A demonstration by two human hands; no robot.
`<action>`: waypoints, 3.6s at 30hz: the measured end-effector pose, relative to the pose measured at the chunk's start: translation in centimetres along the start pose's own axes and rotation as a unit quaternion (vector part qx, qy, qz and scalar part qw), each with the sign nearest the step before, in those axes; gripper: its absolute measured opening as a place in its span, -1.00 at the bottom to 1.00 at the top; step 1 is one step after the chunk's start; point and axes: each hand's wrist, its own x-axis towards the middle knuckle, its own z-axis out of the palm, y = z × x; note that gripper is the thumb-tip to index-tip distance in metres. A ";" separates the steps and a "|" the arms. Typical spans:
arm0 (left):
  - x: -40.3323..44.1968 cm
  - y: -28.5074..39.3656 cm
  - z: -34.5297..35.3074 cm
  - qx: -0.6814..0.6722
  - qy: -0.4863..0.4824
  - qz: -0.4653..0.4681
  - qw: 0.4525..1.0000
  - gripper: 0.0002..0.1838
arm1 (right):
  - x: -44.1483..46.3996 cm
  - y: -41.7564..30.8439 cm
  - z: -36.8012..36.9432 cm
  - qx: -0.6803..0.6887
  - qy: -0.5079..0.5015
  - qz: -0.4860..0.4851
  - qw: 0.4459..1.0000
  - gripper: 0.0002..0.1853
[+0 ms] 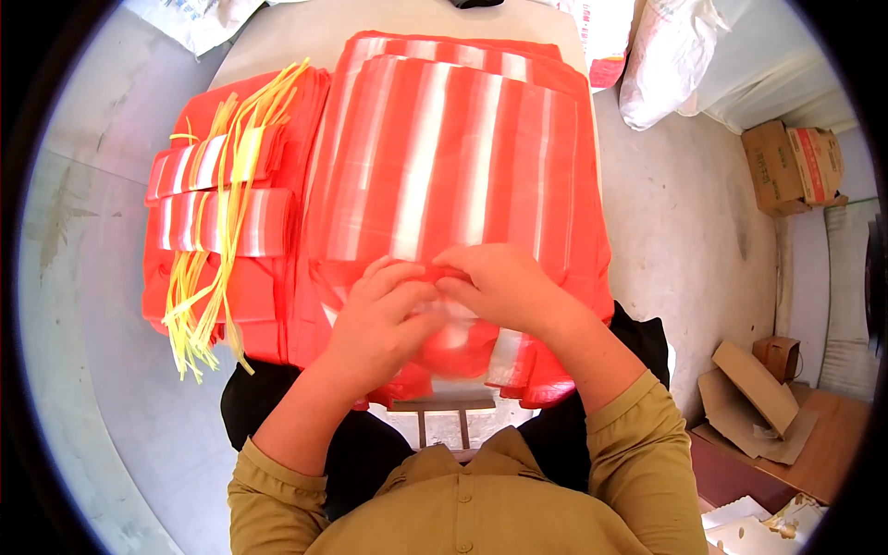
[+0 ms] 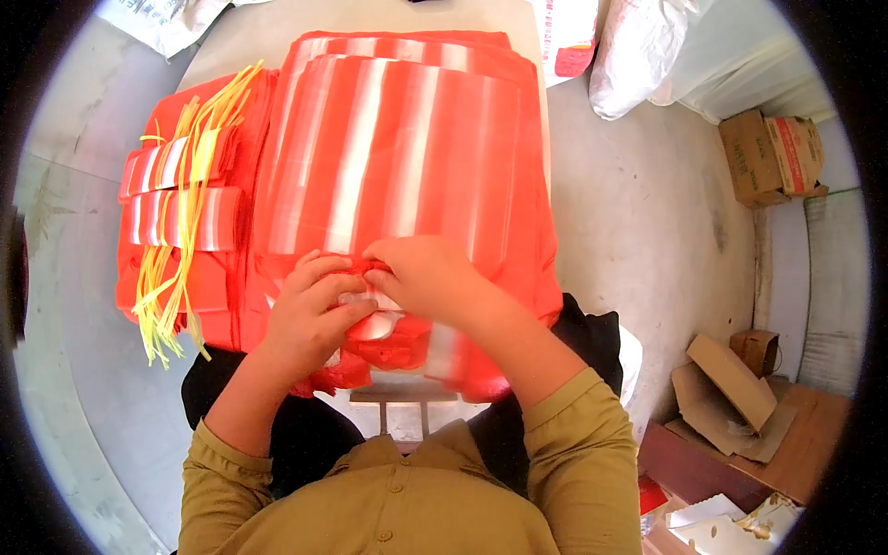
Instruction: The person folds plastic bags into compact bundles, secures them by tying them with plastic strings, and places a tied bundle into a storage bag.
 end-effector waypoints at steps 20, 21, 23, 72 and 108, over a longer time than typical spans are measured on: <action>1.8 -0.4 1.5 -0.057 0.024 -0.174 0.983 -0.78 | -1.9 1.2 -1.4 -0.110 0.139 -0.089 0.980 -0.87; 1.9 -0.3 1.5 -0.057 0.018 -0.189 0.980 -0.79 | -2.0 0.8 -1.3 -0.093 0.138 -0.140 0.976 -0.86; 2.1 -0.1 1.3 -0.057 0.006 -0.218 0.974 -0.80 | -2.3 0.0 -1.1 -0.057 0.136 -0.240 0.960 -0.83; -1.1 -5.7 -4.0 0.036 -0.003 -0.102 0.994 -0.58 | -3.1 -0.8 -0.9 -0.136 0.116 -0.123 0.976 -0.63; -0.9 -1.9 -2.1 0.042 -0.079 -0.109 0.990 -0.42 | -3.5 -0.1 1.0 -0.262 0.091 -0.177 0.944 -0.50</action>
